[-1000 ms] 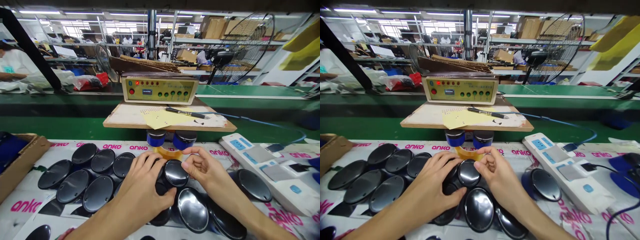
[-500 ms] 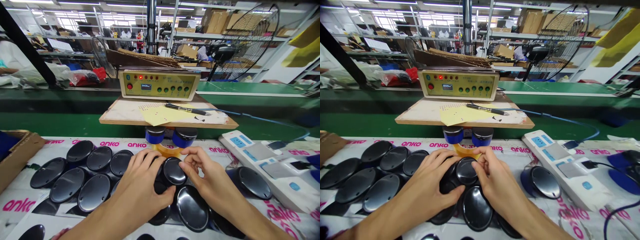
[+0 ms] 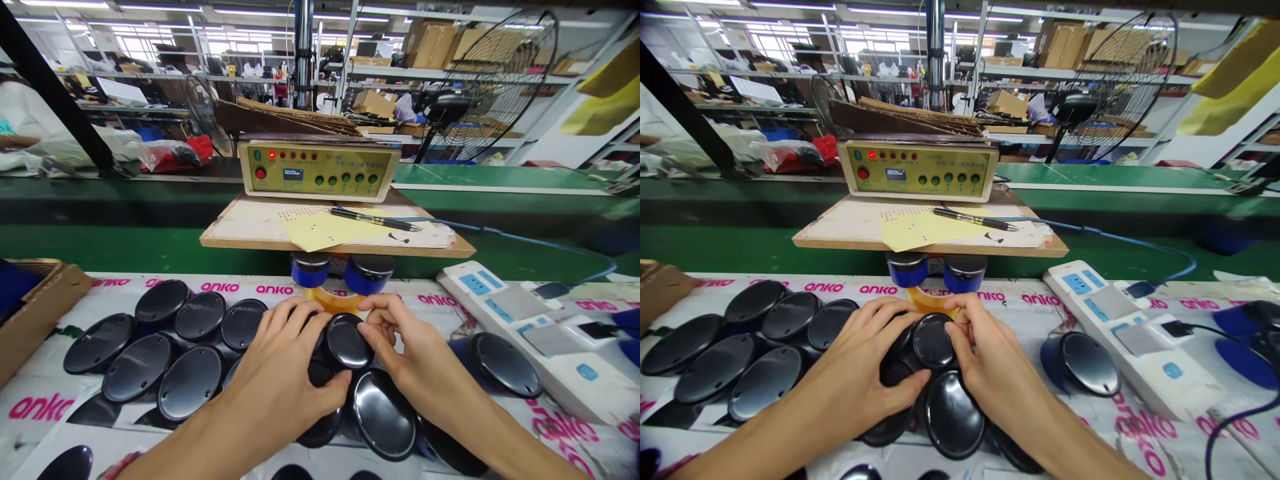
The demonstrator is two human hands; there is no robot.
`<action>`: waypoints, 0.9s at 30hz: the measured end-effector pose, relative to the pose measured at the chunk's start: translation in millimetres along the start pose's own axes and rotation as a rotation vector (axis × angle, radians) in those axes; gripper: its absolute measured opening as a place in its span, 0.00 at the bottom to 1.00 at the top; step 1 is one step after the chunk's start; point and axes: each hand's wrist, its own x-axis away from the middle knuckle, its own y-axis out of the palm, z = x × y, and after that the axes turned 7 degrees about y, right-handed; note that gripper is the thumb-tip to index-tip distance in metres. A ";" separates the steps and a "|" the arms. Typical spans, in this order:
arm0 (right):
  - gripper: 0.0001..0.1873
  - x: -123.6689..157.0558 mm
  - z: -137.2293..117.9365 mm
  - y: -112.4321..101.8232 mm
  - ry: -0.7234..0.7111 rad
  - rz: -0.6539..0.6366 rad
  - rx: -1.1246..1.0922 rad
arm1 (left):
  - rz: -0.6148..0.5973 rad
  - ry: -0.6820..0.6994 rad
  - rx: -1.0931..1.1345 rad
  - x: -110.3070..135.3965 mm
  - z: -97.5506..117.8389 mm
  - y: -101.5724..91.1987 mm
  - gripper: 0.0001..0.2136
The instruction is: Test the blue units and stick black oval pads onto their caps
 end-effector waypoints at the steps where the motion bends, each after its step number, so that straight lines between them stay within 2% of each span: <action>1: 0.07 -0.2 0.2 0.1 -0.004 -0.003 -0.002 | 0.002 0.006 -0.001 0.1 -0.3 0.2 0.20; 5: 0.05 -1.1 1.2 0.3 0.037 -0.028 -0.012 | 0.003 0.013 0.001 0.3 -1.0 0.7 0.20; 9: 0.15 -4.9 -0.3 0.1 0.165 -0.147 -0.023 | -0.006 0.005 0.009 0.4 -0.8 0.7 0.20; 11: 0.16 -7.9 -2.3 -0.1 0.178 -0.174 0.013 | -0.008 0.019 0.007 0.9 -1.1 0.5 0.20; 17: 0.09 -12.9 -2.8 -2.3 0.047 -0.184 0.005 | -0.030 0.034 -0.005 1.6 -1.6 -1.1 0.21; 20: 0.09 -12.4 2.4 -2.0 -0.042 -0.169 -0.057 | -0.053 -0.014 -0.033 -1.5 0.6 -1.9 0.19; 24: 0.10 -16.7 7.9 1.6 -0.033 -0.182 -0.102 | -0.098 -0.051 -0.100 -9.8 1.0 -0.3 0.13; 27: 0.08 -24.1 2.0 -2.0 -0.052 -0.175 -0.060 | -0.136 -0.033 -0.093 -17.5 -2.9 -2.3 0.11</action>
